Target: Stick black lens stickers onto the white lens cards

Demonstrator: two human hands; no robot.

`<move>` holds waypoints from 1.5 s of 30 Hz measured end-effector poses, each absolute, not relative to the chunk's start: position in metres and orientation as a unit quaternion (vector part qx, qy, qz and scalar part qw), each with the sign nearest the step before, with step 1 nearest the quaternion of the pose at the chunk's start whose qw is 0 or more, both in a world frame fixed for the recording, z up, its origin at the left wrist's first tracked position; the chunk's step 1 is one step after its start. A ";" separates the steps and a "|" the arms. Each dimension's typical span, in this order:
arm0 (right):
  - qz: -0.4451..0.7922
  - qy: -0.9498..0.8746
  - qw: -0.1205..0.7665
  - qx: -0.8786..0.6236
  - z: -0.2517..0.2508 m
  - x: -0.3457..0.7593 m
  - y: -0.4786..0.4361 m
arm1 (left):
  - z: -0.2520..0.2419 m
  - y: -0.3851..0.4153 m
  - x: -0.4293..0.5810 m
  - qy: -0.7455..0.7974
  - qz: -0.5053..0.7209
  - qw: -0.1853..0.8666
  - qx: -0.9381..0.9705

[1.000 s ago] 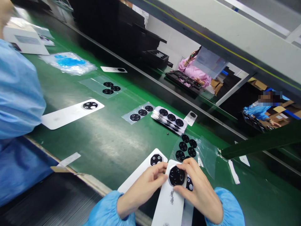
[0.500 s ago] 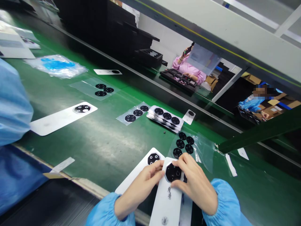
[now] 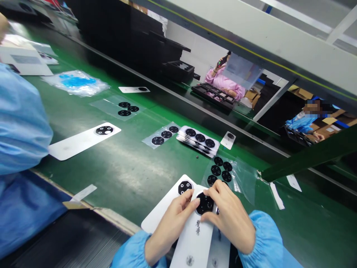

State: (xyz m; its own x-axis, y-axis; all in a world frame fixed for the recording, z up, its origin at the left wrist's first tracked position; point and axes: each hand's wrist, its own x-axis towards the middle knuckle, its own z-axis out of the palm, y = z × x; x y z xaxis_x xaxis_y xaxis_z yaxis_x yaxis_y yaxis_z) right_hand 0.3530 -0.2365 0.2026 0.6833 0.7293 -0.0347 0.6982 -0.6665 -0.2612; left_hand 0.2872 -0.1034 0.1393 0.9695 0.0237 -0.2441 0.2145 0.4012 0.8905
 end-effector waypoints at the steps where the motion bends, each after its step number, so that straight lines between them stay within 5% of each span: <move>1: 0.067 -0.392 0.113 -0.911 0.202 0.352 -0.237 | 0.139 -0.103 0.288 0.108 -0.055 0.832 0.541; 29: -0.020 -0.419 0.258 -0.870 0.177 0.345 -0.260 | 0.142 -0.106 0.285 0.113 -0.069 0.865 0.484; 45: -0.024 -0.427 0.244 -0.870 0.185 0.342 -0.258 | 0.142 -0.105 0.285 0.103 -0.067 0.856 0.501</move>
State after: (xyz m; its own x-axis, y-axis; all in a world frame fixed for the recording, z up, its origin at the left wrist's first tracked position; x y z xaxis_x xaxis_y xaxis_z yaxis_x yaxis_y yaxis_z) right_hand 0.3418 -0.2578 0.1846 0.6338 0.7318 0.2504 0.7553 -0.5159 -0.4041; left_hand 0.2854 -0.1055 0.1423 0.9697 -0.0107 -0.2440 0.2180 0.4885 0.8449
